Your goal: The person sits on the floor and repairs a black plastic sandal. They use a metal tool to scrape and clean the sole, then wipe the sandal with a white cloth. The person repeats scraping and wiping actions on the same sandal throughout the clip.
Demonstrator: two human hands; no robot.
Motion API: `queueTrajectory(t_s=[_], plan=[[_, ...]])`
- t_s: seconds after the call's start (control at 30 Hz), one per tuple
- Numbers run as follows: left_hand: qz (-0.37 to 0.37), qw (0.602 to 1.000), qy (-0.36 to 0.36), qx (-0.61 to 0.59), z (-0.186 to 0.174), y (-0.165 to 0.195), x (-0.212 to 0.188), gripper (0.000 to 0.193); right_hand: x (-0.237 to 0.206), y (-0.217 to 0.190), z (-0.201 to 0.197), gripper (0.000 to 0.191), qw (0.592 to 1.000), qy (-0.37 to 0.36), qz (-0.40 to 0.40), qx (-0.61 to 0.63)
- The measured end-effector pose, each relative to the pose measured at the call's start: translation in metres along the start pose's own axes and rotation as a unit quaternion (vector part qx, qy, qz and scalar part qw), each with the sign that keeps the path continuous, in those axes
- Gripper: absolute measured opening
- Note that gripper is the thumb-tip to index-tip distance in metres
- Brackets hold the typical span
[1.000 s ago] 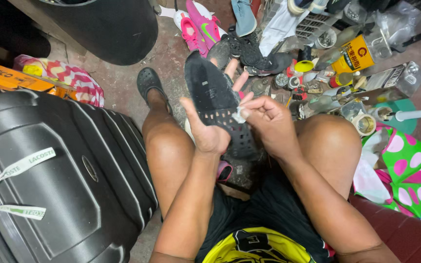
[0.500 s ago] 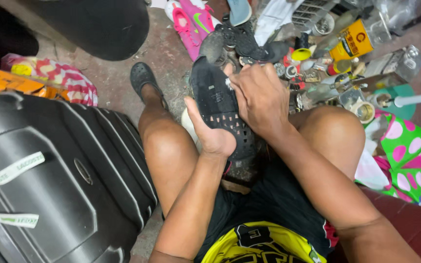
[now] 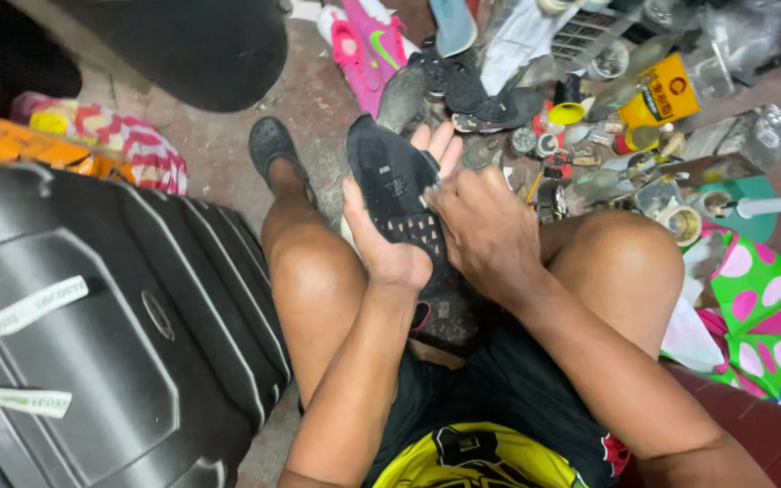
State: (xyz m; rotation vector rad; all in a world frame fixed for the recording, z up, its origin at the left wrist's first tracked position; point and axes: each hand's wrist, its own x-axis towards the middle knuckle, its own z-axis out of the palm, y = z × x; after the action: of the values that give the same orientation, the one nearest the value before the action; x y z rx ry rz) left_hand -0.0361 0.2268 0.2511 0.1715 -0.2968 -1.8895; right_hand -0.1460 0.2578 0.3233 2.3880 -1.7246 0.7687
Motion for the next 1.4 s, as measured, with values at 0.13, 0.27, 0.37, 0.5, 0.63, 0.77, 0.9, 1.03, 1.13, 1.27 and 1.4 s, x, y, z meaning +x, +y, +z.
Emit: queueTrajectory(t_s=[0.13,0.27,0.37,0.5,0.63,0.77,0.9,1.03,1.13,1.27,1.4], plan=[[-0.013,1.000,0.017,-0.014,-0.002,0.000,0.001,0.101,-0.004,0.000,0.000,0.012,0.999,-0.007,-0.007,0.035],[-0.011,1.000,0.021,-0.011,0.001,-0.003,0.003,0.105,-0.006,0.002,0.007,0.013,1.000,0.019,0.010,-0.002],[0.010,0.999,0.025,-0.046,-0.001,0.012,0.009,0.106,-0.019,-0.002,0.001,0.009,1.000,-0.027,0.016,0.001],[0.005,1.000,0.025,-0.016,-0.002,0.020,0.005,0.103,-0.031,0.001,-0.005,0.015,0.993,0.016,0.028,0.118],[0.038,0.997,0.063,0.002,0.003,0.000,0.000,0.090,-0.015,0.006,0.013,0.016,0.992,0.036,0.033,0.115],[0.007,0.996,0.049,0.080,0.008,-0.016,0.000,0.084,0.010,0.004,0.025,0.017,0.993,0.072,0.052,0.084],[-0.063,0.982,-0.077,-0.162,0.000,-0.010,0.001,0.075,0.003,-0.006,0.014,0.021,0.986,0.009,-0.028,0.163],[-0.015,0.996,-0.032,-0.085,-0.010,-0.012,-0.004,0.068,0.003,0.004,0.017,0.015,0.983,0.019,-0.003,0.185],[-0.059,0.996,0.061,-0.034,-0.009,-0.020,-0.011,0.069,0.008,0.007,0.026,0.012,0.987,0.056,0.052,0.140],[-0.055,0.992,-0.008,-0.111,-0.005,-0.014,-0.006,0.067,0.003,0.004,0.017,0.011,0.976,-0.043,0.020,0.215],[-0.040,0.971,-0.078,-0.224,-0.004,-0.002,0.001,0.070,-0.009,0.008,-0.006,0.013,0.948,-0.082,0.044,0.304]])
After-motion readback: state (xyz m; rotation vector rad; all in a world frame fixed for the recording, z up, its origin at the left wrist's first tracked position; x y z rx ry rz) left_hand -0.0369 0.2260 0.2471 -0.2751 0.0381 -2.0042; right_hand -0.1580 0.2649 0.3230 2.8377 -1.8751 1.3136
